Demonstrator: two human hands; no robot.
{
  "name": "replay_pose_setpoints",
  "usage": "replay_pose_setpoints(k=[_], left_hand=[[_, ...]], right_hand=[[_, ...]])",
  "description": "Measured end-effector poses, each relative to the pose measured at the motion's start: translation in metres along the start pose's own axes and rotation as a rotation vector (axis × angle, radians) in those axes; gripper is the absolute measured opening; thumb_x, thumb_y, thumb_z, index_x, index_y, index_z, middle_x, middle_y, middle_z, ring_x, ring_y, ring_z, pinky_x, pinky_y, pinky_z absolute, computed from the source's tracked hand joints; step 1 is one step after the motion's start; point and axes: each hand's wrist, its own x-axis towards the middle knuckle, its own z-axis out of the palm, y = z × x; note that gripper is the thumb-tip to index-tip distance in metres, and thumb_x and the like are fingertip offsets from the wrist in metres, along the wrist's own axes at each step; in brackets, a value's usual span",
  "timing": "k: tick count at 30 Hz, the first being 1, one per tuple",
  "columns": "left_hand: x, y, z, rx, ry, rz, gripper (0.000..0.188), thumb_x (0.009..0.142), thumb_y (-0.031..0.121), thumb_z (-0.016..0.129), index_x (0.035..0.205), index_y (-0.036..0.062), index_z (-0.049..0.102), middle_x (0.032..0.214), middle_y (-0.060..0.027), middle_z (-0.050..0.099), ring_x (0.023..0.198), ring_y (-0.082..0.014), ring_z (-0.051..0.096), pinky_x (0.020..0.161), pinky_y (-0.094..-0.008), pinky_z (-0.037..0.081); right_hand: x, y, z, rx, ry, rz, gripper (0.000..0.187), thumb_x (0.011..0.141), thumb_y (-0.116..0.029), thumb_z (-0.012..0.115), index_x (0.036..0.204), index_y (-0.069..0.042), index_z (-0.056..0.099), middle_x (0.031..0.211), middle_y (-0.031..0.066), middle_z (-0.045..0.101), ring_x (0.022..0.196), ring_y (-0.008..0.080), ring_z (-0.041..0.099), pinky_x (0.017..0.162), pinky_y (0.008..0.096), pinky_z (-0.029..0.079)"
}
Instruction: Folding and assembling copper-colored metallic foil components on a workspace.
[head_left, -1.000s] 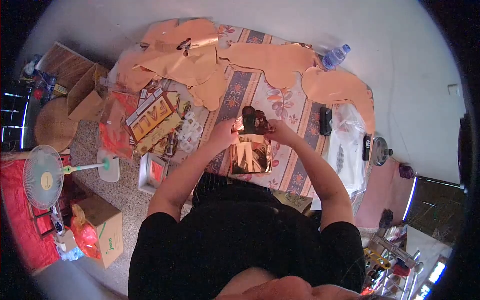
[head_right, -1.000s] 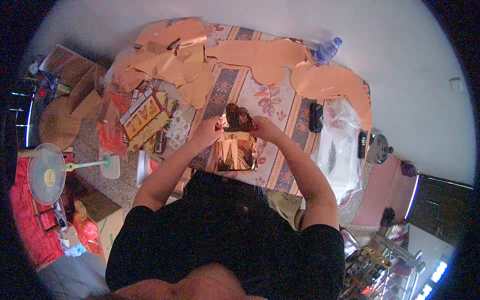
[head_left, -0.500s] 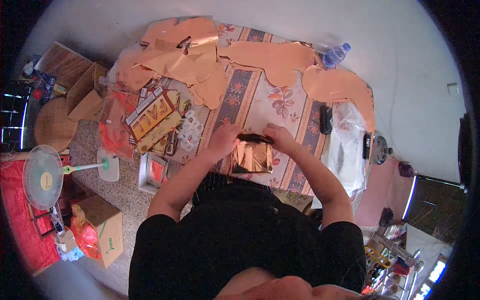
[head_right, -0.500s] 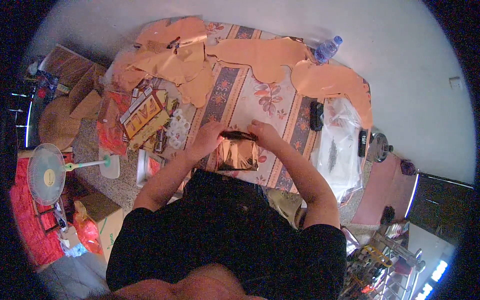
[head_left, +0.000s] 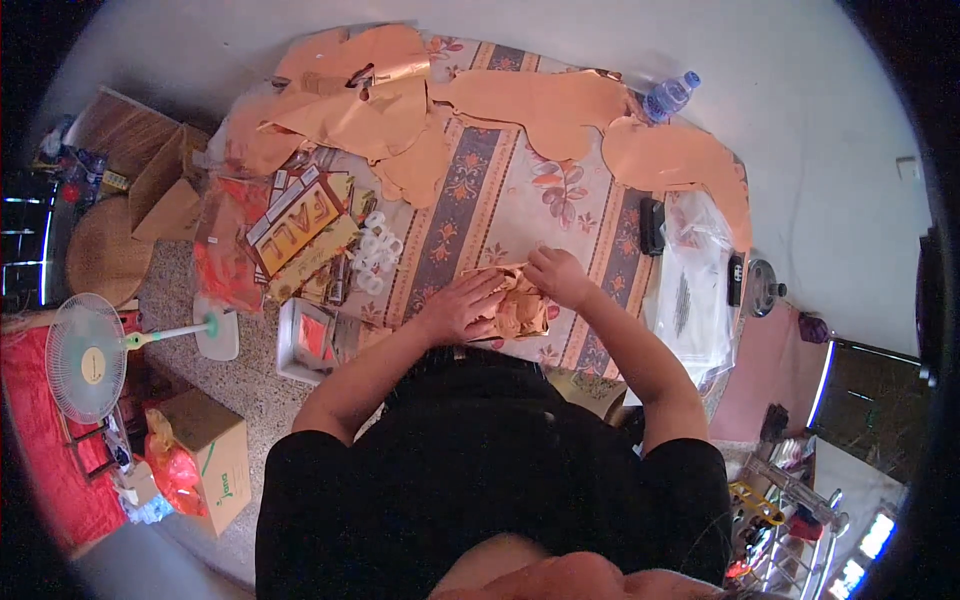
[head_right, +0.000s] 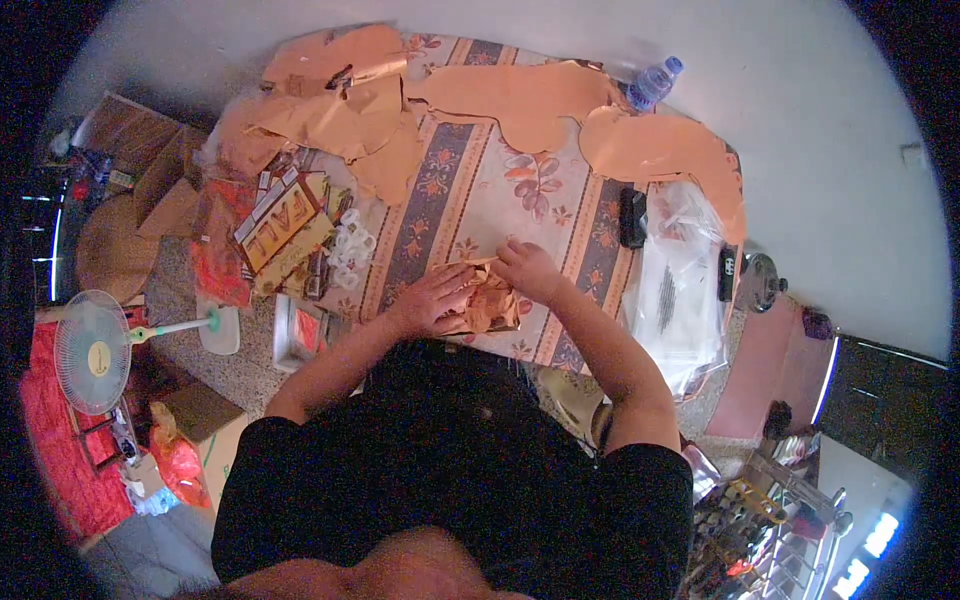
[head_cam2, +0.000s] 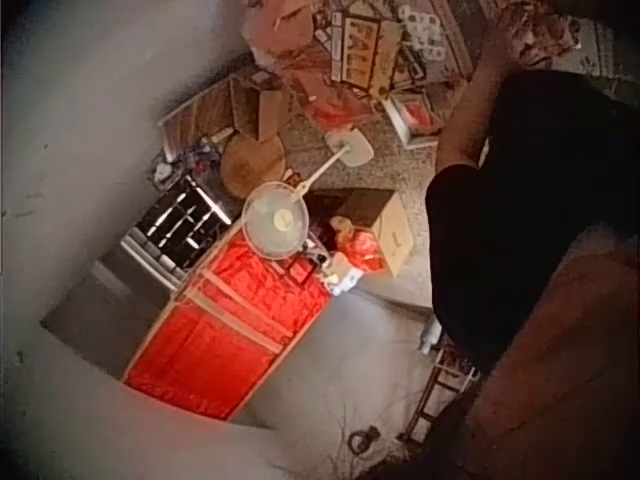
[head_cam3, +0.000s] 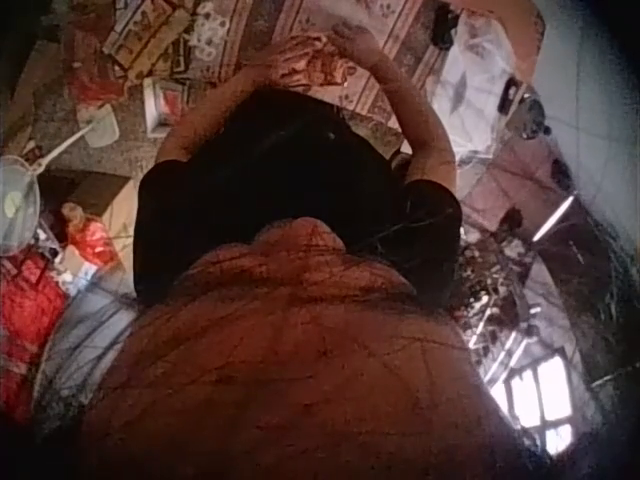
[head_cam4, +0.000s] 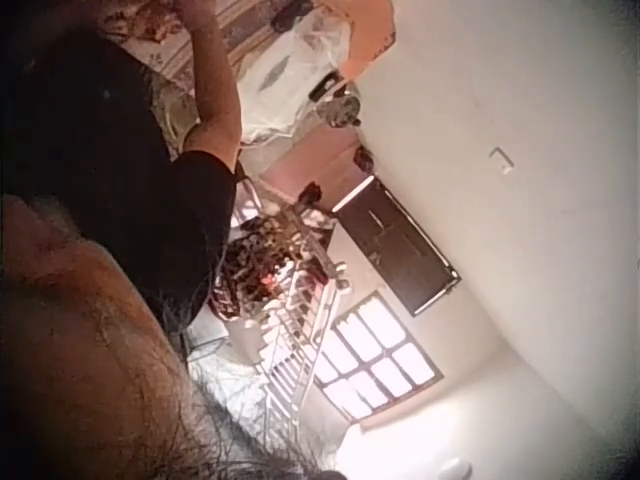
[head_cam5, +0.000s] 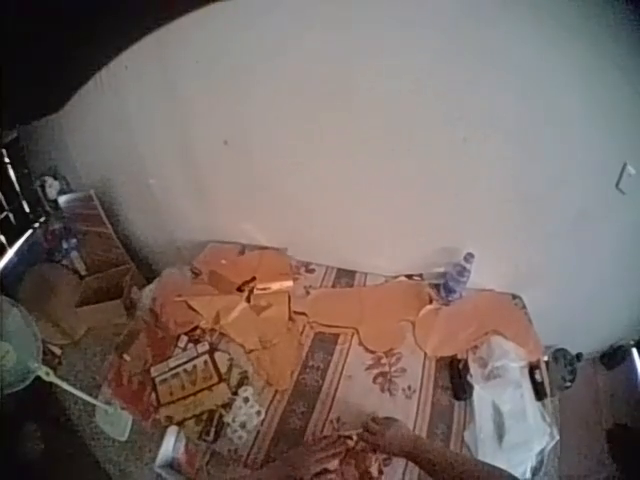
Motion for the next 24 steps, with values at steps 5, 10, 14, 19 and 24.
replay_pose_setpoints(k=[5,10,14,19,24], left_hand=[[-0.005,-0.008,0.010,-0.017,0.028,0.017,0.057,0.078,0.030,0.066,0.125,-0.0005,0.053,0.138,-0.0180,0.044,0.133,-0.0319,0.036,0.110,-0.0435,0.028],[-0.007,-0.006,0.010,0.036,0.012,0.038,0.057,0.078,0.032,0.066,0.125,0.0010,0.053,0.138,-0.0156,0.044,0.133,-0.0307,0.037,0.109,-0.0447,0.029],[-0.009,-0.008,0.014,0.055,-0.017,0.040,0.057,0.079,0.032,0.065,0.126,0.0025,0.052,0.139,-0.0143,0.044,0.133,-0.0299,0.036,0.110,-0.0445,0.027],[-0.010,-0.005,0.013,0.014,0.023,0.010,0.057,0.080,0.032,0.065,0.129,0.0066,0.051,0.143,-0.0126,0.041,0.135,-0.0288,0.034,0.112,-0.0438,0.025],[-0.008,-0.010,0.013,-0.052,-0.013,0.004,0.055,0.082,0.032,0.066,0.130,0.0086,0.051,0.143,-0.0124,0.042,0.135,-0.0291,0.035,0.112,-0.0456,0.024]], right_hand=[[-0.014,0.001,-0.017,0.052,-0.157,0.065,0.021,0.072,-0.014,0.061,0.093,-0.010,0.057,0.101,0.0077,0.054,0.099,0.0253,0.055,0.076,0.0396,0.049],[-0.018,-0.001,-0.022,0.286,0.036,0.389,0.027,0.069,-0.006,0.064,0.095,-0.007,0.058,0.107,0.0091,0.055,0.103,0.0270,0.054,0.083,0.0430,0.046],[0.006,-0.026,-0.001,0.208,0.183,0.292,0.042,0.074,-0.007,0.062,0.115,-0.004,0.055,0.128,0.0145,0.049,0.126,0.0333,0.042,0.105,0.0457,0.034],[0.000,-0.063,0.019,0.082,-0.072,0.415,0.062,0.085,-0.019,0.058,0.140,-0.001,0.035,0.149,0.0158,0.027,0.140,0.0319,0.022,0.114,0.0456,0.016],[-0.005,-0.079,0.020,0.030,-0.053,0.497,0.065,0.089,-0.032,0.052,0.141,0.000,0.031,0.149,0.0176,0.028,0.140,0.0327,0.022,0.115,0.0462,0.014]])
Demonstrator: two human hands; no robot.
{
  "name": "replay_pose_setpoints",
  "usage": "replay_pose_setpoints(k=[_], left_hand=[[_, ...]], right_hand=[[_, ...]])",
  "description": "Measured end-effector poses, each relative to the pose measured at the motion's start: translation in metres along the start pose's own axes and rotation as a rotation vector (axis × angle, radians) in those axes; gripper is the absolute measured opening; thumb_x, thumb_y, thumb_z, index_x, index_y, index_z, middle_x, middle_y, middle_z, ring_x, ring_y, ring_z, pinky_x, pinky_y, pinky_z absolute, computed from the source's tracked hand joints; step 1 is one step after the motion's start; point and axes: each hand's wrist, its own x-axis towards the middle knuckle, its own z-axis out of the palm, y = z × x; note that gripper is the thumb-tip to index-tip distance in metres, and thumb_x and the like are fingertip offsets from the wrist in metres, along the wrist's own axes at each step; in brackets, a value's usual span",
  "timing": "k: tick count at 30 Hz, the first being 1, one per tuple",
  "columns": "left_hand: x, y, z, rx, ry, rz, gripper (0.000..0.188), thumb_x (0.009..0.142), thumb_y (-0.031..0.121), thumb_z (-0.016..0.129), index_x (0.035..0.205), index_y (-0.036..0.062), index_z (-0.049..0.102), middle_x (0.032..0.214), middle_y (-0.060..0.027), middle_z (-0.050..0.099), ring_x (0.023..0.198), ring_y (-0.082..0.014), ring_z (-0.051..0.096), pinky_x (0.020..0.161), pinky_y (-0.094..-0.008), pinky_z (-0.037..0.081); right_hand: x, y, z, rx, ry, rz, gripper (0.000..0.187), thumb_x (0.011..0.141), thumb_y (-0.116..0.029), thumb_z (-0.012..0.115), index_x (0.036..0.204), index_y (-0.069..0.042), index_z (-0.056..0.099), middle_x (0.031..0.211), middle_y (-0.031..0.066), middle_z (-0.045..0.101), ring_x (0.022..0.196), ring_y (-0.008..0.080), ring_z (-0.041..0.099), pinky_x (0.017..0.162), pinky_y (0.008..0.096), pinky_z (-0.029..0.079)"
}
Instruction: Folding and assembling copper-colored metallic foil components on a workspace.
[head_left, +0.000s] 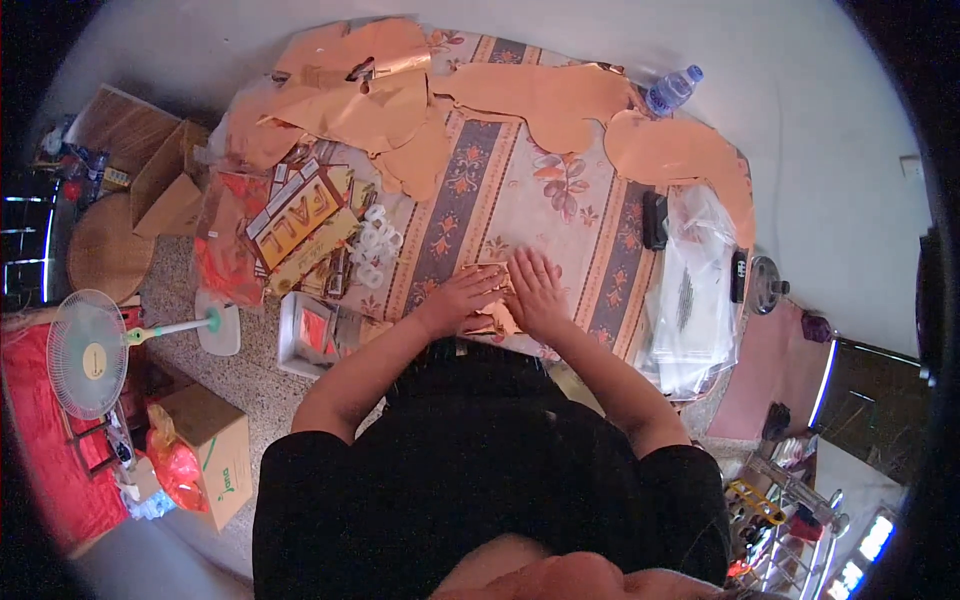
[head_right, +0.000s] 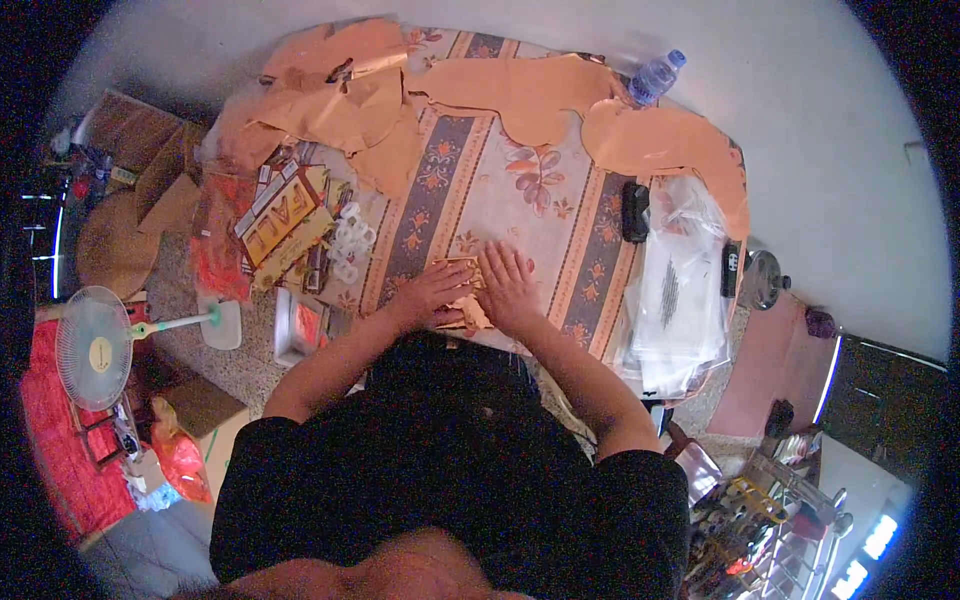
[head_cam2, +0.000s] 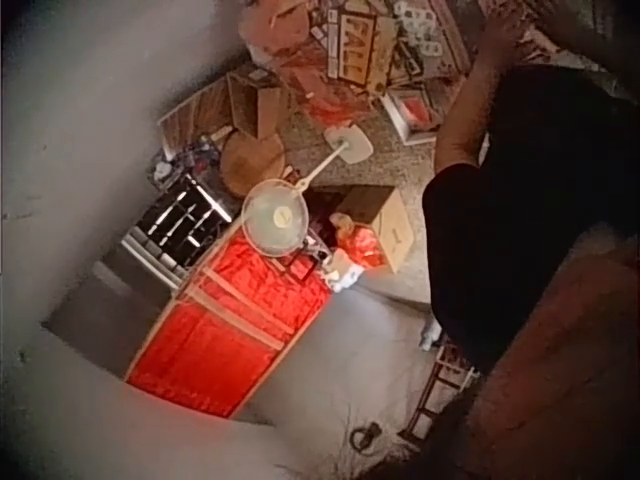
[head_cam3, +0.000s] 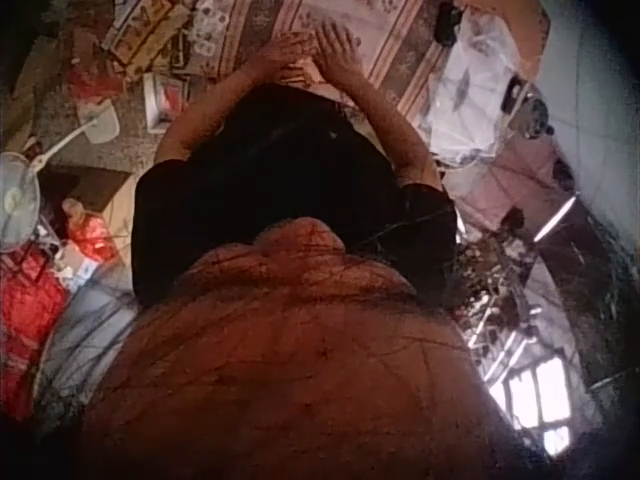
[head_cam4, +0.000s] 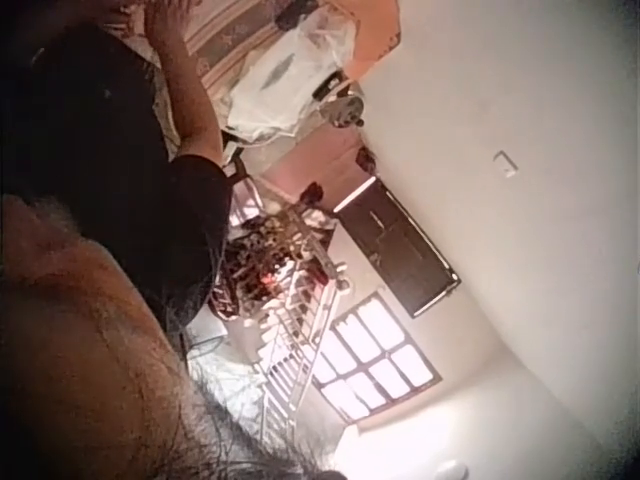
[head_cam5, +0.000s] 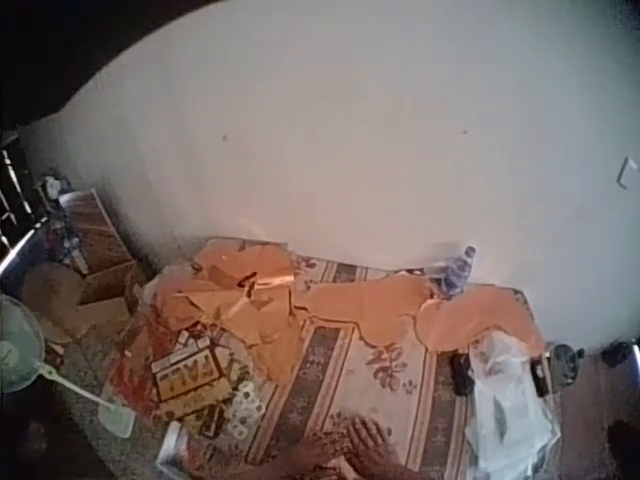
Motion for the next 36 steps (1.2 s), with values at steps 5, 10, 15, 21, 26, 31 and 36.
replay_pose_setpoints(k=[5,10,15,21,26,31,36], left_hand=[[-0.002,0.002,-0.004,0.008,-0.027,0.004,0.060,0.080,0.034,0.066,0.132,0.0093,0.049,0.143,-0.0119,0.041,0.136,-0.0290,0.032,0.112,-0.0442,0.023],[-0.009,-0.006,0.003,0.052,-0.090,0.016,0.062,0.079,0.031,0.069,0.131,0.0065,0.047,0.144,-0.0126,0.039,0.137,-0.0310,0.030,0.113,-0.0459,0.021],[-0.011,-0.006,0.007,0.068,-0.053,0.039,0.063,0.077,0.031,0.069,0.131,0.0064,0.046,0.144,-0.0138,0.039,0.137,-0.0315,0.030,0.113,-0.0470,0.022],[0.005,-0.009,0.005,0.084,-0.077,0.043,0.063,0.078,0.030,0.069,0.131,0.0053,0.046,0.144,-0.0146,0.039,0.137,-0.0320,0.030,0.112,-0.0469,0.023],[0.032,-0.025,0.014,0.128,-0.060,0.052,0.063,0.080,0.037,0.065,0.133,0.0077,0.047,0.147,-0.0112,0.036,0.139,-0.0274,0.027,0.114,-0.0436,0.019],[0.043,-0.026,0.008,0.135,-0.085,0.056,0.062,0.082,0.037,0.062,0.134,0.0076,0.046,0.146,-0.0124,0.036,0.139,-0.0262,0.028,0.115,-0.0424,0.018],[0.041,-0.021,0.003,0.121,-0.050,0.077,0.057,0.083,0.036,0.061,0.131,0.0073,0.049,0.145,-0.0139,0.038,0.138,-0.0270,0.029,0.114,-0.0435,0.018]], right_hand=[[-0.002,0.000,0.005,-0.012,0.028,-0.011,0.064,0.091,-0.034,0.048,0.141,0.000,0.031,0.148,0.0191,0.028,0.139,0.0332,0.023,0.114,0.0460,0.014],[-0.017,0.029,0.005,0.537,0.021,0.135,0.056,0.096,-0.029,0.044,0.142,-0.001,0.030,0.146,0.0200,0.032,0.138,0.0303,0.026,0.114,0.0427,0.017],[-0.034,0.058,-0.006,0.808,0.409,0.418,0.039,0.099,-0.018,0.038,0.133,0.001,0.044,0.141,0.0224,0.038,0.133,0.0350,0.035,0.110,0.0399,0.027],[-0.019,0.056,-0.015,0.515,0.349,0.299,0.042,0.095,-0.015,0.044,0.134,0.000,0.042,0.142,0.0233,0.037,0.133,0.0371,0.034,0.111,0.0440,0.026],[0.011,0.042,-0.032,0.157,0.187,0.074,0.047,0.090,-0.014,0.050,0.135,-0.002,0.042,0.146,0.0194,0.033,0.138,0.0346,0.027,0.113,0.0456,0.019],[0.015,0.042,-0.014,-0.086,-0.003,0.022,0.058,0.092,-0.028,0.046,0.143,-0.005,0.030,0.151,0.0141,0.026,0.141,0.0303,0.020,0.115,0.0448,0.012],[0.013,0.042,-0.009,-0.153,-0.005,0.020,0.060,0.093,-0.033,0.042,0.144,-0.005,0.027,0.151,0.0133,0.024,0.141,0.0293,0.018,0.115,0.0447,0.010]])
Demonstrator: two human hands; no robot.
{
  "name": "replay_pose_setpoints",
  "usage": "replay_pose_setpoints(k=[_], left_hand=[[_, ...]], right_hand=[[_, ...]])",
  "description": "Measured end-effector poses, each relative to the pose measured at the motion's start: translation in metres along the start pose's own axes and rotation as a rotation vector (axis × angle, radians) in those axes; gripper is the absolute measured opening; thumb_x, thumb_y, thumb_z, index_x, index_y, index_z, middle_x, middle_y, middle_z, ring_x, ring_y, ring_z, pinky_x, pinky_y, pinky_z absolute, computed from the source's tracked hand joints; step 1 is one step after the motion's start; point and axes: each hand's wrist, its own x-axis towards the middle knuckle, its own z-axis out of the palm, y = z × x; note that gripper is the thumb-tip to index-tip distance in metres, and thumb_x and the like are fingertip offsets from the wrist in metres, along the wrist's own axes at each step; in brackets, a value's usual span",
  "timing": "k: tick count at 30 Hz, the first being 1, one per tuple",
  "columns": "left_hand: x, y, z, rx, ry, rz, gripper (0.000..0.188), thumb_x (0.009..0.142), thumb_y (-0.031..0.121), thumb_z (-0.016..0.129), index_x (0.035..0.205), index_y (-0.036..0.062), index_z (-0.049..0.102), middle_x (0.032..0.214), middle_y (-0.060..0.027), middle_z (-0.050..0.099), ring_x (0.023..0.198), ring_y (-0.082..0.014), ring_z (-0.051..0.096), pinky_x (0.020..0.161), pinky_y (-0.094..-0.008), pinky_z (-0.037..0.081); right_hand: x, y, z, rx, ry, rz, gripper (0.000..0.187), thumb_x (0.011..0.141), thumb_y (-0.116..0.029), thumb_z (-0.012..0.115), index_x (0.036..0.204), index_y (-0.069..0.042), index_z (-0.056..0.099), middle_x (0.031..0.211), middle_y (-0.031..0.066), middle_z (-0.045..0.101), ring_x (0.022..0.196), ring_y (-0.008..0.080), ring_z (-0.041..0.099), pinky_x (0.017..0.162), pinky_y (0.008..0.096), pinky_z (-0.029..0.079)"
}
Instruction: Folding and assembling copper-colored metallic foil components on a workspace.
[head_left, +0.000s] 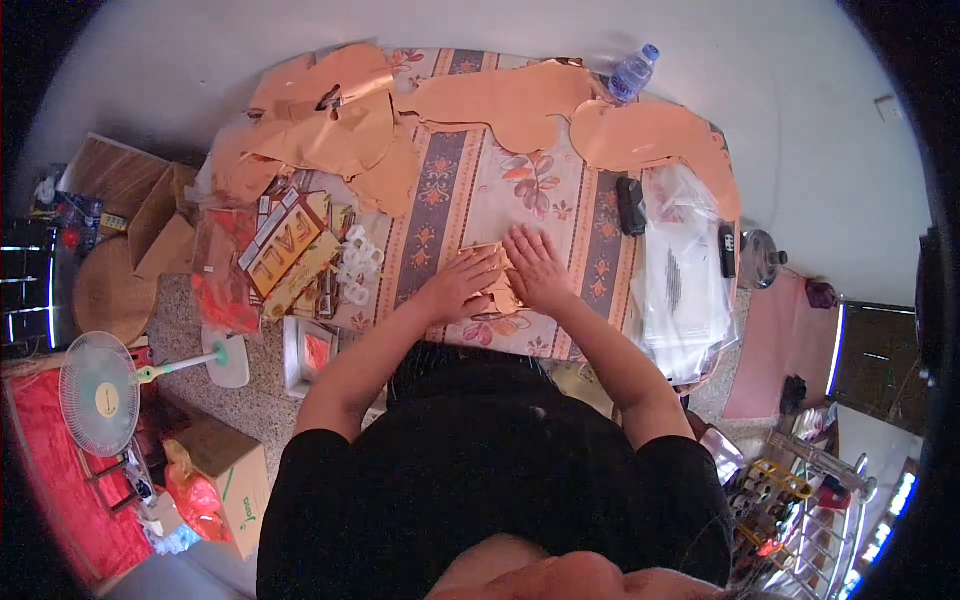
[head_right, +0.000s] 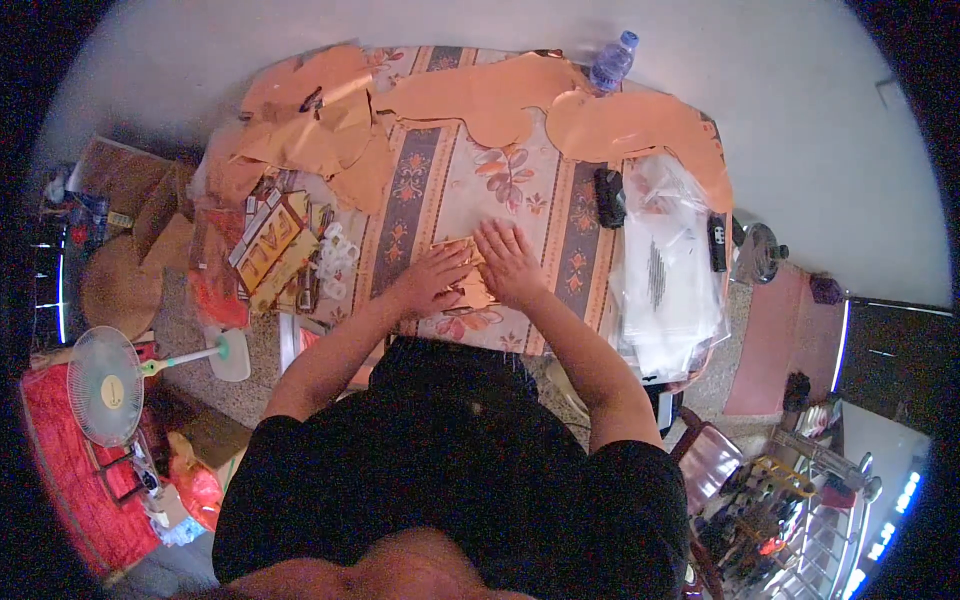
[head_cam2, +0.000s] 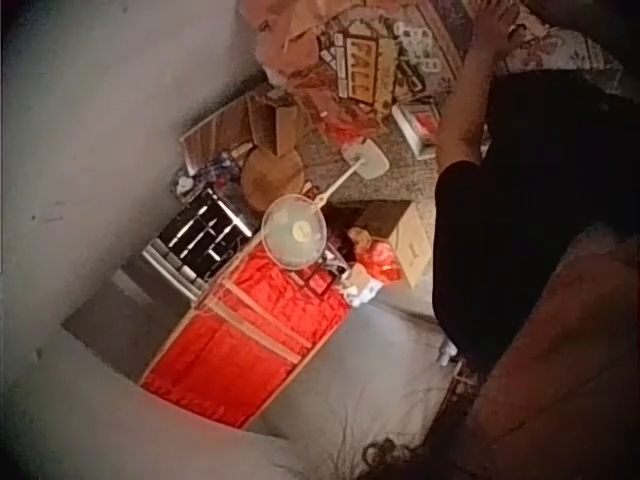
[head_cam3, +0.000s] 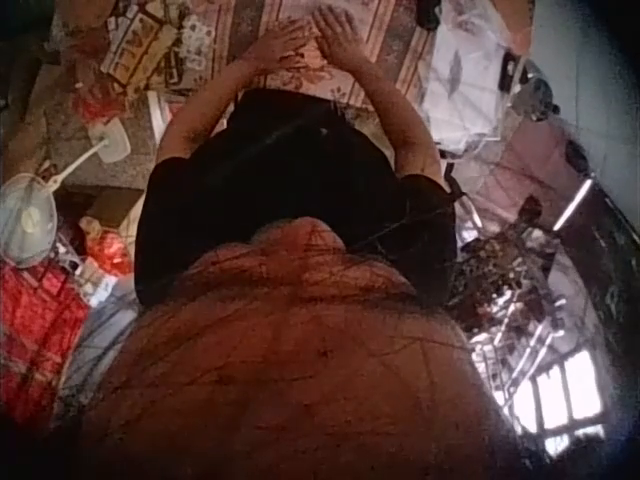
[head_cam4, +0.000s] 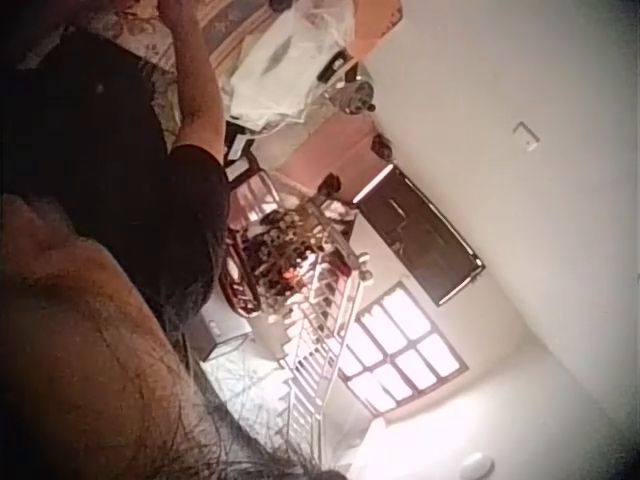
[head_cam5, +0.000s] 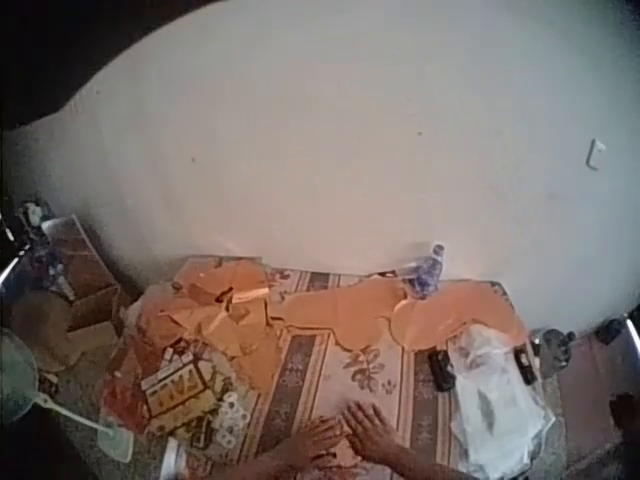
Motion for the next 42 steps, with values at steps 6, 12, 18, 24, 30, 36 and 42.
replay_pose_setpoints(k=[6,12,18,24,30,36,42], left_hand=[[0.011,0.027,0.002,-0.031,0.044,-0.074,0.043,0.080,0.036,0.064,0.111,0.0081,0.059,0.130,-0.0119,0.049,0.127,-0.0305,0.040,0.107,-0.0452,0.029],[0.015,0.039,0.001,-0.009,0.072,-0.137,0.030,0.079,0.035,0.064,0.097,0.0101,0.060,0.115,-0.0081,0.052,0.116,-0.0283,0.045,0.100,-0.0440,0.032],[0.019,0.037,0.001,0.058,0.156,-0.037,0.018,0.078,0.025,0.062,0.086,0.0099,0.059,0.095,-0.0056,0.054,0.100,-0.0250,0.051,0.090,-0.0420,0.038],[0.015,0.035,0.004,0.216,0.076,0.104,0.017,0.074,0.022,0.058,0.087,0.0098,0.060,0.089,-0.0038,0.056,0.093,-0.0227,0.054,0.083,-0.0375,0.042],[-0.004,0.034,0.005,0.179,0.061,0.142,0.023,0.072,0.021,0.058,0.092,0.0093,0.063,0.094,-0.0032,0.058,0.096,-0.0214,0.055,0.085,-0.0369,0.042],[-0.024,0.022,-0.005,0.039,0.050,0.079,0.030,0.072,0.017,0.062,0.100,0.0060,0.063,0.105,-0.0065,0.058,0.104,-0.0255,0.054,0.091,-0.0406,0.041],[0.000,0.006,-0.023,0.116,0.118,-0.154,0.050,0.084,0.022,0.056,0.129,0.0031,0.048,0.138,-0.0132,0.043,0.131,-0.0296,0.037,0.110,-0.0435,0.027]], right_hand=[[0.000,0.000,0.001,0.021,0.031,-0.008,0.059,0.093,-0.032,0.043,0.144,-0.005,0.029,0.151,0.0131,0.025,0.141,0.0294,0.019,0.115,0.0456,0.011],[0.001,-0.001,0.000,0.034,0.021,-0.013,0.059,0.093,-0.033,0.043,0.144,-0.006,0.030,0.151,0.0118,0.025,0.141,0.0293,0.018,0.115,0.0468,0.010],[0.000,0.001,0.002,0.053,0.035,-0.015,0.057,0.093,-0.032,0.043,0.143,-0.007,0.030,0.151,0.0123,0.026,0.141,0.0289,0.019,0.115,0.0469,0.010],[0.000,0.001,0.007,0.003,0.033,-0.015,0.058,0.094,-0.033,0.041,0.144,-0.008,0.029,0.151,0.0120,0.027,0.141,0.0282,0.019,0.115,0.0470,0.008],[0.001,0.000,-0.003,0.077,0.042,-0.021,0.071,0.089,-0.046,0.047,0.145,-0.007,0.027,0.151,0.0125,0.027,0.141,0.0292,0.019,0.115,0.0477,0.007],[0.002,-0.001,-0.007,0.066,-0.024,-0.007,0.080,0.085,-0.054,0.049,0.145,-0.006,0.026,0.152,0.0127,0.023,0.142,0.0292,0.016,0.115,0.0484,0.005],[0.000,-0.001,-0.005,0.049,-0.051,-0.004,0.078,0.087,-0.056,0.044,0.144,-0.005,0.028,0.152,0.0131,0.024,0.142,0.0291,0.016,0.115,0.0496,0.006]])
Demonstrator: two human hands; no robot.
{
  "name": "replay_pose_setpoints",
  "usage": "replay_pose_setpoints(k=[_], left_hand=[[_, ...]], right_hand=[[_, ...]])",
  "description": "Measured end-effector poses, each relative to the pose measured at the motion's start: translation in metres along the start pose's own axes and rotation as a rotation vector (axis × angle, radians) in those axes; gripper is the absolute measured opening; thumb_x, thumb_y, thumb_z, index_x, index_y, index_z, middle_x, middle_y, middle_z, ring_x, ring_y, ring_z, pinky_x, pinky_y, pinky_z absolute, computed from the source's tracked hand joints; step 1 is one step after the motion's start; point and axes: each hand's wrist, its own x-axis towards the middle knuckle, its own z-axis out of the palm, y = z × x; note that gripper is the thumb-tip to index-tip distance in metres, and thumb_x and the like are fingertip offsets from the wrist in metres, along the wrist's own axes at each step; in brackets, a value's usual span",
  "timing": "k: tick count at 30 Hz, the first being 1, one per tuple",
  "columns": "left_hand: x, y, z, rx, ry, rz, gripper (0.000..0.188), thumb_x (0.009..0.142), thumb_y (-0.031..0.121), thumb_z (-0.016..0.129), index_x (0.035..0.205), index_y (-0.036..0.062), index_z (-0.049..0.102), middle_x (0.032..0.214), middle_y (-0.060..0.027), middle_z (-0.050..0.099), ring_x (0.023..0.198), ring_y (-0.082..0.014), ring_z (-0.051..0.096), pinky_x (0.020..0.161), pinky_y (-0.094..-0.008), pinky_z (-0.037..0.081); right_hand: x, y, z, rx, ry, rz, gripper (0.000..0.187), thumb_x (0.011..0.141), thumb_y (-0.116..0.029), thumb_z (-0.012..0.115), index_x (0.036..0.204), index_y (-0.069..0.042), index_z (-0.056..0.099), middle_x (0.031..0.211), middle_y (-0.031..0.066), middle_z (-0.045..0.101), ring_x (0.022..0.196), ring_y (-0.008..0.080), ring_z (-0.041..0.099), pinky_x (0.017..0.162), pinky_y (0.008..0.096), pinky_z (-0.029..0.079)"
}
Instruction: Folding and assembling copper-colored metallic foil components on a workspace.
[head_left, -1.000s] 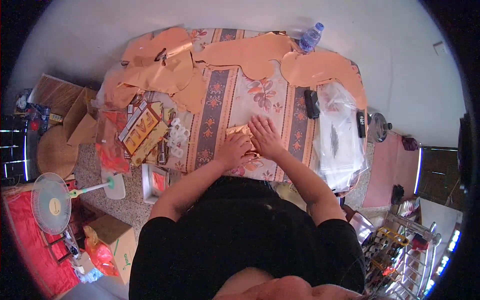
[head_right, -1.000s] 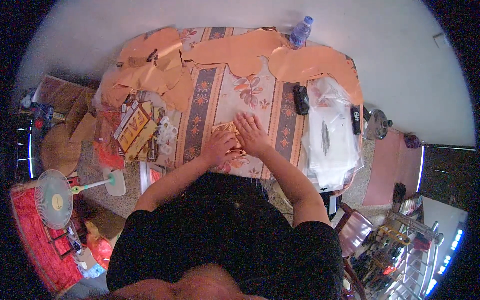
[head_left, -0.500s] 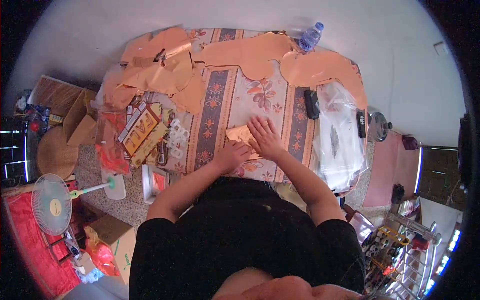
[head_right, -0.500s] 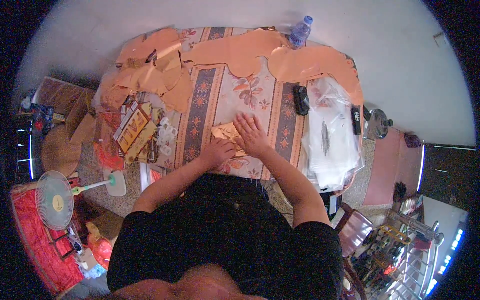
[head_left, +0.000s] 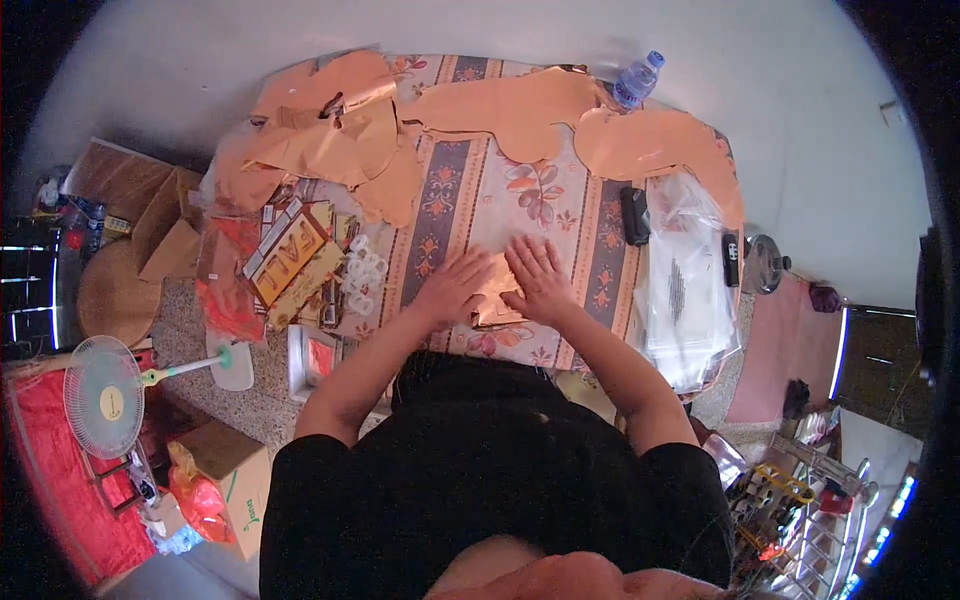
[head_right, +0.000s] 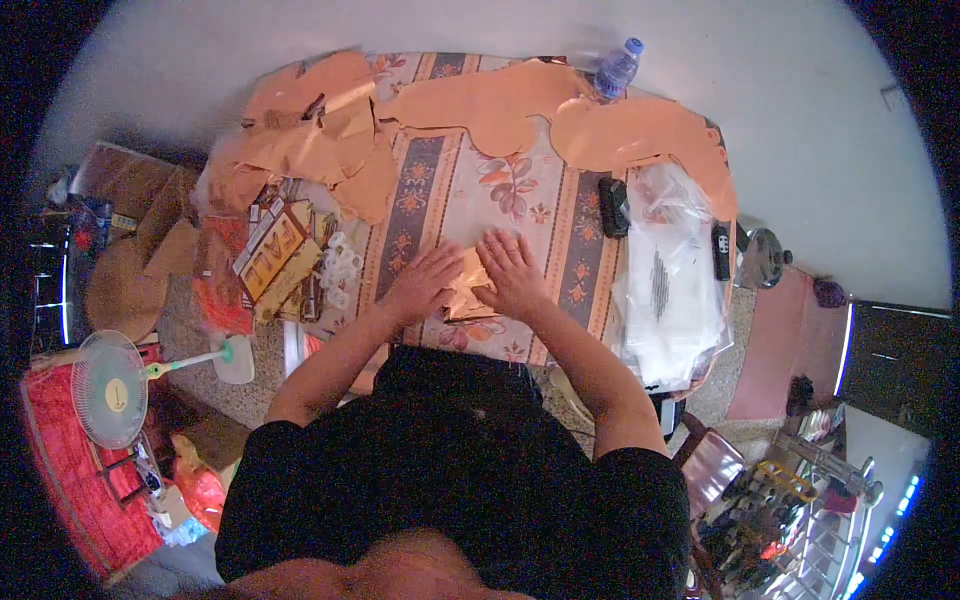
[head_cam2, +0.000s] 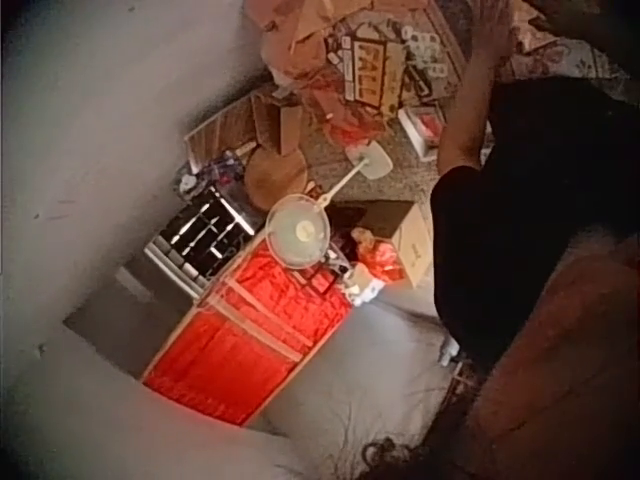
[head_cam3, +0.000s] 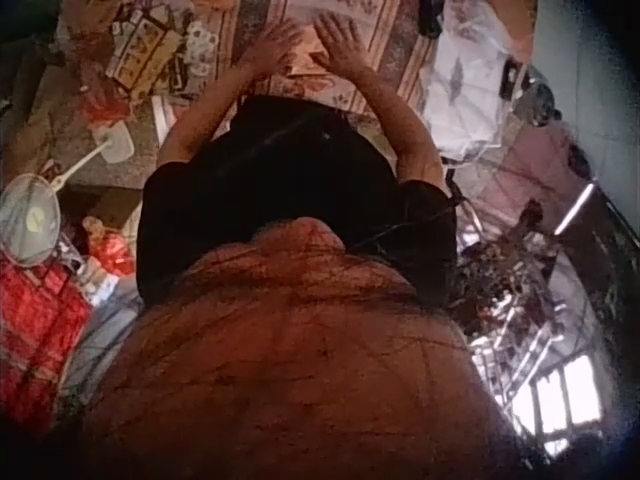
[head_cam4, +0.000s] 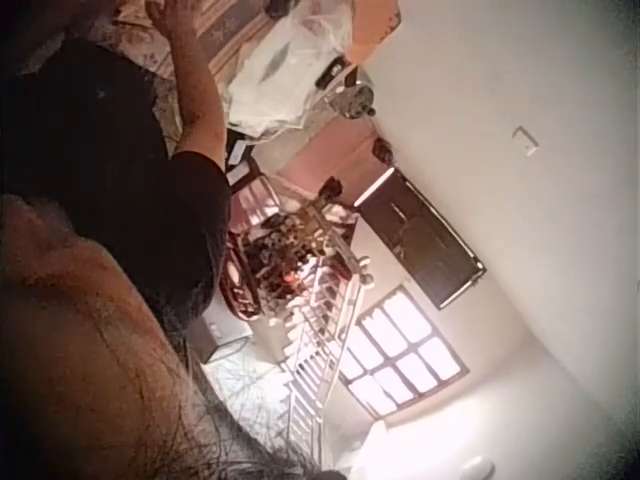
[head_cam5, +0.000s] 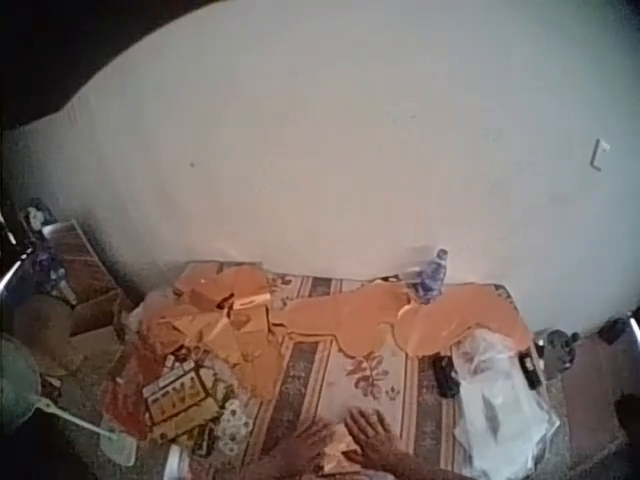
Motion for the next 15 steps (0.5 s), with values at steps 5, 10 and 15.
replay_pose_setpoints(k=[5,10,15], left_hand=[[-0.005,-0.012,0.000,0.128,-0.239,0.126,0.059,0.089,0.035,0.051,0.139,0.0049,0.039,0.149,-0.0116,0.031,0.140,-0.0262,0.024,0.114,-0.0428,0.018],[-0.005,-0.024,-0.003,0.091,-0.291,0.225,0.063,0.088,0.039,0.051,0.141,0.0072,0.037,0.151,-0.0096,0.028,0.141,-0.0262,0.021,0.115,-0.0440,0.014],[-0.007,-0.026,-0.004,0.093,-0.321,0.235,0.065,0.088,0.040,0.052,0.141,0.0077,0.036,0.151,-0.0092,0.028,0.142,-0.0263,0.020,0.115,-0.0439,0.014]], right_hand=[[0.001,-0.001,-0.001,-0.014,-0.024,0.009,0.079,0.087,-0.057,0.043,0.145,-0.005,0.027,0.152,0.0131,0.024,0.142,0.0284,0.016,0.115,0.0494,0.005],[0.002,0.000,-0.001,-0.014,0.005,0.007,0.079,0.087,-0.057,0.043,0.145,-0.005,0.027,0.151,0.0133,0.025,0.142,0.0279,0.016,0.115,0.0498,0.004],[0.002,0.001,-0.001,0.005,0.011,-0.001,0.081,0.086,-0.058,0.044,0.144,-0.004,0.027,0.151,0.0133,0.024,0.142,0.0281,0.016,0.115,0.0508,0.005]])
